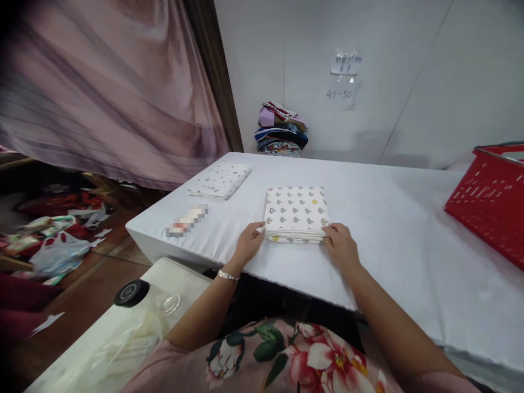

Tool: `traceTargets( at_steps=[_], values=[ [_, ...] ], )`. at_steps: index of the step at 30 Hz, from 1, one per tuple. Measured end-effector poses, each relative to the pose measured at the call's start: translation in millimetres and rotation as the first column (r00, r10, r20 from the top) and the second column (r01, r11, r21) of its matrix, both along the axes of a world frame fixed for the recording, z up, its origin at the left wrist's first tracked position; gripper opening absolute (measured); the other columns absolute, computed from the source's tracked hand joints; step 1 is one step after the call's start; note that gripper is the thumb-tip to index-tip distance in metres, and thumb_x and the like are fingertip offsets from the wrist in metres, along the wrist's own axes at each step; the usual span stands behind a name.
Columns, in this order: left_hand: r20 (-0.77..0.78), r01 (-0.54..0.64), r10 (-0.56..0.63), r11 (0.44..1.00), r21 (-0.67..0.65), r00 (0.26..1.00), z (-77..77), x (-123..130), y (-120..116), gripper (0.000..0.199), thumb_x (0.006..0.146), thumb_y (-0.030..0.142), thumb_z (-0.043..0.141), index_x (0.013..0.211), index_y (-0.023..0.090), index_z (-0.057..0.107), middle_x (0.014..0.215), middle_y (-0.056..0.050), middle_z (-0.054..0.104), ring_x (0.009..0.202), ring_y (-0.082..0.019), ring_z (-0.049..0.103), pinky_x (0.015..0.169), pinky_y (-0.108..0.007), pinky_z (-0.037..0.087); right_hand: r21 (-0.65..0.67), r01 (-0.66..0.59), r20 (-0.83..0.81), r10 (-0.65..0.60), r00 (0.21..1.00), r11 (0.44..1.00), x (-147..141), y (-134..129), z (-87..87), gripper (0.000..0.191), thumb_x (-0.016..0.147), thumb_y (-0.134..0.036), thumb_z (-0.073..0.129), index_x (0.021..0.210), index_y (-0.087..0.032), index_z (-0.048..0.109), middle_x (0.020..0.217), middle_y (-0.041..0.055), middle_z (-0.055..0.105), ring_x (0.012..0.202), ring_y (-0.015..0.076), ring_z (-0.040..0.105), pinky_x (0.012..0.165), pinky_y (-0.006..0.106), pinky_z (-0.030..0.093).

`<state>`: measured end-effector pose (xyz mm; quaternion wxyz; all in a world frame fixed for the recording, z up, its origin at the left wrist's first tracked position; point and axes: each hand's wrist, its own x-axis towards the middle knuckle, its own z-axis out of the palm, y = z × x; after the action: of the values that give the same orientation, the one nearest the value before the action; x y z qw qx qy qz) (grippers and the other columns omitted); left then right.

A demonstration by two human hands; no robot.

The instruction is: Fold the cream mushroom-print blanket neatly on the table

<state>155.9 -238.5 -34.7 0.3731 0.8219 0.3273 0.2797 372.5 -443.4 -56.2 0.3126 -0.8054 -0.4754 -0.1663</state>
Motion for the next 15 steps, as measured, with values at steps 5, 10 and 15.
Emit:
traceTargets(
  at_steps=[5,10,15],
  values=[
    [-0.093,-0.151,0.147,0.988,-0.037,0.985,8.2,5.9,-7.0,0.031,0.081,0.050,0.054,0.085,0.019,0.060,0.085,-0.002,0.064,0.072,-0.015,0.056,0.066,-0.027,0.042,-0.003,0.003,0.013,-0.003,1.000,1.000,0.5,-0.8,-0.2,0.030,0.082,-0.022,0.046,0.107,-0.023,0.063,0.106,0.0068,0.056,0.100,0.0231,0.052,0.074,0.035,0.050],
    [-0.199,-0.136,0.137,0.991,0.017,0.970,21.8,22.8,-5.8,0.027,0.078,0.040,0.056,0.062,0.020,0.048,0.066,0.001,0.056,0.063,-0.014,0.051,0.058,-0.025,0.034,0.019,0.029,0.017,-0.030,0.999,0.999,1.1,-1.6,-1.1,0.030,0.081,-0.023,0.048,0.107,-0.023,0.062,0.107,0.0064,0.056,0.100,0.0232,0.052,0.074,0.035,0.050],
    [-0.134,-0.156,0.142,0.983,-0.095,0.981,29.1,31.4,1.4,0.023,0.076,0.032,0.053,0.061,0.020,0.042,0.060,0.004,0.049,0.059,-0.012,0.047,0.055,-0.024,0.032,0.072,0.022,-0.019,-0.021,1.000,0.997,2.3,-0.2,-1.9,0.027,0.080,-0.023,0.049,0.101,-0.025,0.064,0.104,0.0050,0.057,0.098,0.0220,0.053,0.075,0.035,0.050]
  ],
)
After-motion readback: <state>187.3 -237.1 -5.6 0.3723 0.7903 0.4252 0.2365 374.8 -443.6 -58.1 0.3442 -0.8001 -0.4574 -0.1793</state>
